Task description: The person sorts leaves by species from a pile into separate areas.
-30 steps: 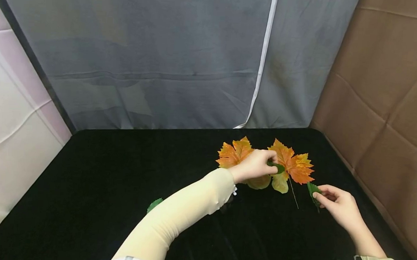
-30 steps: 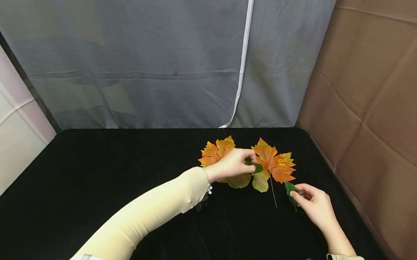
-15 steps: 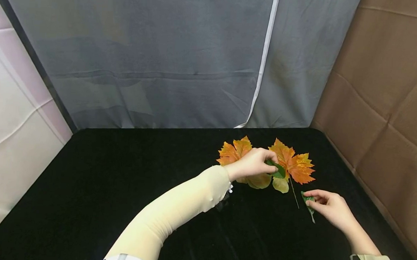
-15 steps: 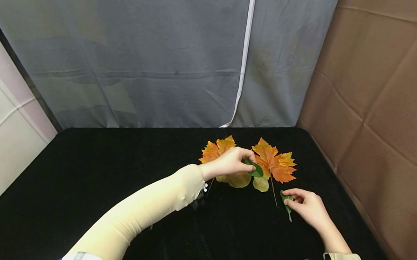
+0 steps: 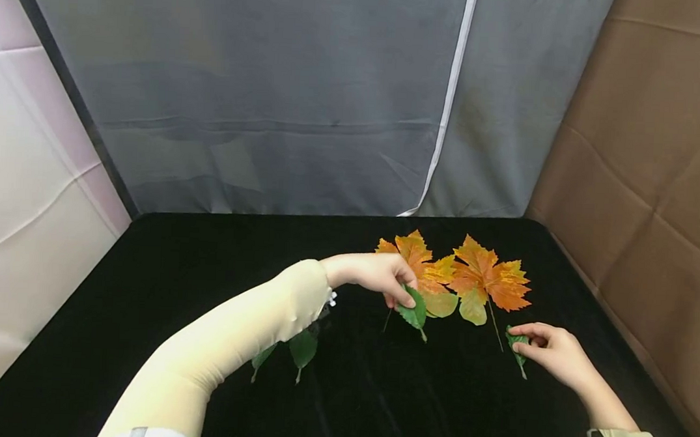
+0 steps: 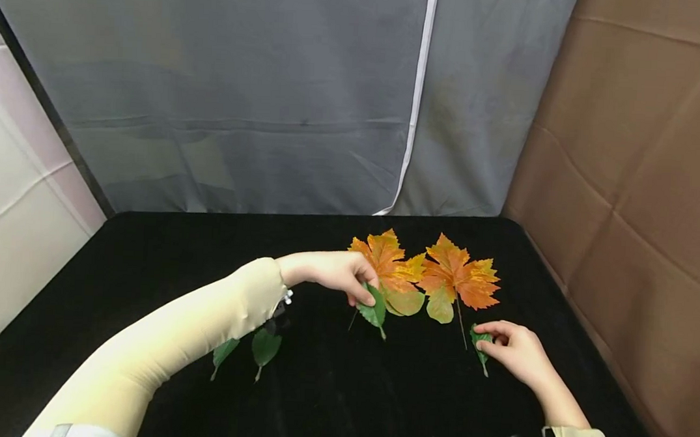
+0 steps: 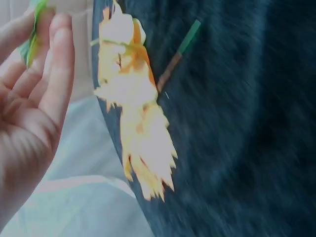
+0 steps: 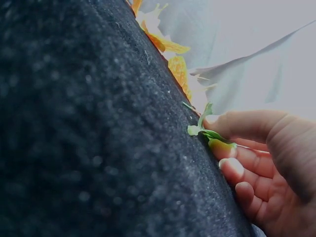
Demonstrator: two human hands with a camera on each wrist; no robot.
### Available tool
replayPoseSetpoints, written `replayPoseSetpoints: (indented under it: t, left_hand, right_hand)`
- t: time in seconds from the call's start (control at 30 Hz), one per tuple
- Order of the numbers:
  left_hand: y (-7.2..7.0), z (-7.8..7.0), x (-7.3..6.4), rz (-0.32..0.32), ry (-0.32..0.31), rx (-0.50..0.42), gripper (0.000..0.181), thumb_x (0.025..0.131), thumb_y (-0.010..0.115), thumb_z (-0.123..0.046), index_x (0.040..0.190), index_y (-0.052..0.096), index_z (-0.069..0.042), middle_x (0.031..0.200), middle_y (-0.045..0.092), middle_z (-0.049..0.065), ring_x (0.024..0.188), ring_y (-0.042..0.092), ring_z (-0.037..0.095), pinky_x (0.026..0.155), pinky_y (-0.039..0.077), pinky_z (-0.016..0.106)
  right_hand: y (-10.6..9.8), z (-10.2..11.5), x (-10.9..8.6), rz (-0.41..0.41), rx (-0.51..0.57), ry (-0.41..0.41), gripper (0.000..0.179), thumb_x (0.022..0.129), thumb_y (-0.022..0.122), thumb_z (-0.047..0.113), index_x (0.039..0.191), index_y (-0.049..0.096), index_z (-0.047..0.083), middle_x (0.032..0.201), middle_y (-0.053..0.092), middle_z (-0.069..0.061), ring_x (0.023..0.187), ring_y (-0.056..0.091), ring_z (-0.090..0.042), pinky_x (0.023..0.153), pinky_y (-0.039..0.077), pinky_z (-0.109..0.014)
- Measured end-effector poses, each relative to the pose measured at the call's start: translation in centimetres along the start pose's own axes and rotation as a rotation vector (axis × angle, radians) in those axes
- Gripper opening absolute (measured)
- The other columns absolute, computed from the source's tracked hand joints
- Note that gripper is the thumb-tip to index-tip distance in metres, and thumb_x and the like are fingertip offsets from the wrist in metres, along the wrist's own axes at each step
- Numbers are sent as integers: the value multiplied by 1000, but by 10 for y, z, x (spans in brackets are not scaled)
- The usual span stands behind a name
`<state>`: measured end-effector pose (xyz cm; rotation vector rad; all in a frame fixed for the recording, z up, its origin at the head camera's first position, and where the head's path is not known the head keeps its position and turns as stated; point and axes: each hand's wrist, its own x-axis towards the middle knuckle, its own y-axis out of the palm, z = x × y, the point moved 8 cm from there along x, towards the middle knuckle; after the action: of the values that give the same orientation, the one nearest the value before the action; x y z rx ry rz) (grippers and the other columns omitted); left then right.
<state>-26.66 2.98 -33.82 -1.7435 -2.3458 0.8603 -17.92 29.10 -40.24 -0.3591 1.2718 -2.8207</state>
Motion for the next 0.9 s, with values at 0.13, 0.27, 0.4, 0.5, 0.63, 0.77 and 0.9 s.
replayPoseSetpoints:
  t: [0.13, 0.27, 0.4, 0.5, 0.63, 0.77, 0.9]
  left_hand:
    - [0, 15, -26, 78, -109, 11, 10, 90, 68, -6, 79, 68, -6, 70, 67, 2, 65, 64, 12, 69, 56, 34]
    - [7, 30, -46, 188, -191, 74, 19, 88, 69, -7, 71, 63, -12, 63, 62, -1, 59, 60, 10, 61, 53, 28]
    - [18, 42, -58, 243, -209, 159, 20, 87, 71, -8, 69, 64, -14, 60, 58, -4, 55, 55, 8, 54, 46, 27]
    - [26, 51, -60, 237, -211, 218, 19, 85, 73, -9, 69, 65, -14, 59, 56, -7, 54, 53, 7, 50, 40, 23]
    - [32, 58, -61, 178, -208, 357, 25, 82, 77, -8, 63, 61, -14, 57, 49, -10, 52, 44, 5, 51, 35, 20]
    - [32, 58, -62, 82, -229, 593, 29, 78, 82, -13, 60, 58, -18, 58, 46, -12, 54, 38, 7, 55, 34, 21]
    - [30, 56, -66, -19, -284, 721, 26, 75, 85, -21, 66, 60, -21, 63, 49, -12, 58, 41, 8, 56, 37, 24]
  right_hand:
    - [0, -2, -1, -6, -3, 0, 21, 83, 75, 13, 103, 72, 5, 63, 46, 9, 55, 41, -3, 47, 32, -25]
    - [-1, -2, -2, -9, -9, 4, 22, 83, 75, 13, 103, 72, 5, 63, 46, 9, 55, 41, -3, 47, 32, -25]
    - [0, -1, 0, -6, -7, -9, 22, 83, 76, 13, 103, 72, 5, 63, 46, 10, 55, 41, -3, 47, 32, -25]
    - [0, -2, 0, -8, -4, -8, 22, 83, 76, 13, 103, 72, 5, 63, 46, 10, 55, 41, -3, 46, 32, -25]
    - [1, -2, 0, -7, 0, -6, 23, 83, 76, 13, 103, 72, 5, 63, 46, 10, 54, 41, -3, 46, 32, -25]
    - [1, -2, 0, -5, 2, -9, 23, 83, 76, 13, 103, 72, 5, 62, 45, 10, 53, 40, -3, 46, 32, -25]
    - [1, -3, 0, -2, 7, 1, 22, 83, 75, 13, 103, 72, 5, 62, 45, 10, 53, 40, -4, 45, 32, -26]
